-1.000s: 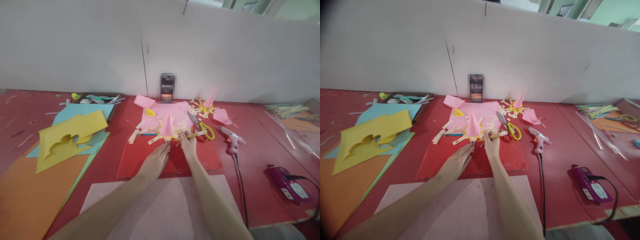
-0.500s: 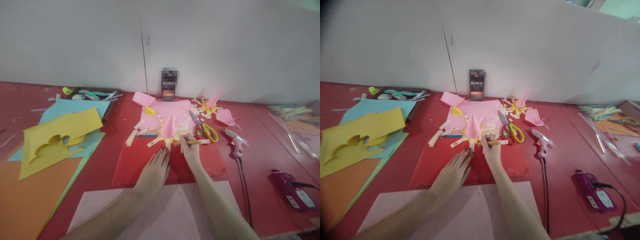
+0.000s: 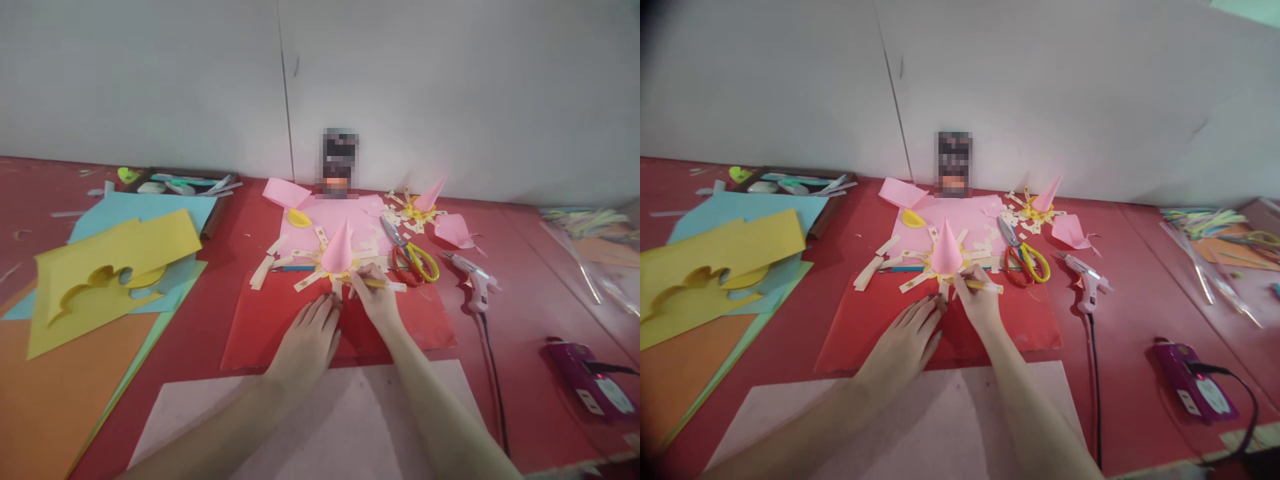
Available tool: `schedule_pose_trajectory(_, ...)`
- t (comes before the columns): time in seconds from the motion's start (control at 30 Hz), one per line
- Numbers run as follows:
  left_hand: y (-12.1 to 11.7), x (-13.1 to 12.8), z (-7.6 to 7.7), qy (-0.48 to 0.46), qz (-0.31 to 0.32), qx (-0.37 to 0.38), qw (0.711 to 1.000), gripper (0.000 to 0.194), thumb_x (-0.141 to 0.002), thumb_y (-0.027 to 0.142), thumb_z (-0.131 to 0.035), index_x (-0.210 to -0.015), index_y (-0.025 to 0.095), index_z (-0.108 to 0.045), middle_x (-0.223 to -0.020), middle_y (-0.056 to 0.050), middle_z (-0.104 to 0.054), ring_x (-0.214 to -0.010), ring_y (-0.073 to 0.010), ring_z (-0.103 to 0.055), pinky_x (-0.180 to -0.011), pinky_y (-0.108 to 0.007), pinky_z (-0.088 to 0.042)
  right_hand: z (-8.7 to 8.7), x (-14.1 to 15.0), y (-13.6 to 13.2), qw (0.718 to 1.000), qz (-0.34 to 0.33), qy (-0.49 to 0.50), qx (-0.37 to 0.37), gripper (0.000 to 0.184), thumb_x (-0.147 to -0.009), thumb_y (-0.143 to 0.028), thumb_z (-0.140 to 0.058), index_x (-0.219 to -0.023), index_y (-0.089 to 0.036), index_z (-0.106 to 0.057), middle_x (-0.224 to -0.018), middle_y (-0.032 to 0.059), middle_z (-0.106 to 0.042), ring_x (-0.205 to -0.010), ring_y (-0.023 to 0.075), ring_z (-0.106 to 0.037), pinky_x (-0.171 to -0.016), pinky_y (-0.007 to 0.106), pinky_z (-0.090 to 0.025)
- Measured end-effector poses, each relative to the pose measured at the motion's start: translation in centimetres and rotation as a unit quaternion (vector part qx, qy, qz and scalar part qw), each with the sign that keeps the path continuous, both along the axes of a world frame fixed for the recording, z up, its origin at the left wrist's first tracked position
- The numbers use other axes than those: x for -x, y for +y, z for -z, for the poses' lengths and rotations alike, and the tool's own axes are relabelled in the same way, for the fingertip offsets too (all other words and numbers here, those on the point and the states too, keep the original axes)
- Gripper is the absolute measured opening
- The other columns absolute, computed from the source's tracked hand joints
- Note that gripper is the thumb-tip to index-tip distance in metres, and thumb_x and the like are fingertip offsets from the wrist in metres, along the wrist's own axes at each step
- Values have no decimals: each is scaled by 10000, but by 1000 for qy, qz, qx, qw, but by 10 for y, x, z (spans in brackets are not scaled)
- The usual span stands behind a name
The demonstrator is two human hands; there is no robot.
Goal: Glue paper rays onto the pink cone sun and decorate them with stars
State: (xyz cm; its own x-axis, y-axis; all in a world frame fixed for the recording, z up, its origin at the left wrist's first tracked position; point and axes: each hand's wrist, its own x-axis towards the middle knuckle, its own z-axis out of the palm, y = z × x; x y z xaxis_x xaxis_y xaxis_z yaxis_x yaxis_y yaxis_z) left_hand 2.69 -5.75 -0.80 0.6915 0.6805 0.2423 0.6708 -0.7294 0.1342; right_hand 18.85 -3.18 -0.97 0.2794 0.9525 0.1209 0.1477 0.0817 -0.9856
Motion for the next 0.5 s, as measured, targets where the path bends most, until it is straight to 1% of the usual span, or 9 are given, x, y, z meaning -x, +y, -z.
schedule_pose_trajectory(0.1,0,0,-1,-2,-1,7,1000,348,-888,208,-382,-1201,116,-503,-1233,-124,-556,-1158,-254,-504,-956,-410,-436,0,0,0,1000,-5,0,2,233,-795,-409,-558,-702,-228,-445,-501,-63,-547,-489,120,-571,-537,235,-436)
schedule_pose_trajectory(0.37,0,1,-3,-12,-1,20,1000,350,-890,205,-373,-1211,135,-494,-1242,-120,-549,-1159,-251,-502,-956,-416,-431,2,0,1,1000,0,-22,4,238,-792,-421,-542,-691,-235,-433,-506,-52,-546,-480,133,-574,-520,249,-443)
schedule_pose_trajectory(0.5,1,0,-2,-6,3,14,1000,348,-888,207,-378,-1199,118,-504,-1240,-129,-549,-1155,-260,-503,-954,-419,-430,1,1,1,999,8,-44,1,229,-795,-395,-539,-675,-238,-424,-500,-54,-544,-474,131,-566,-523,246,-436)
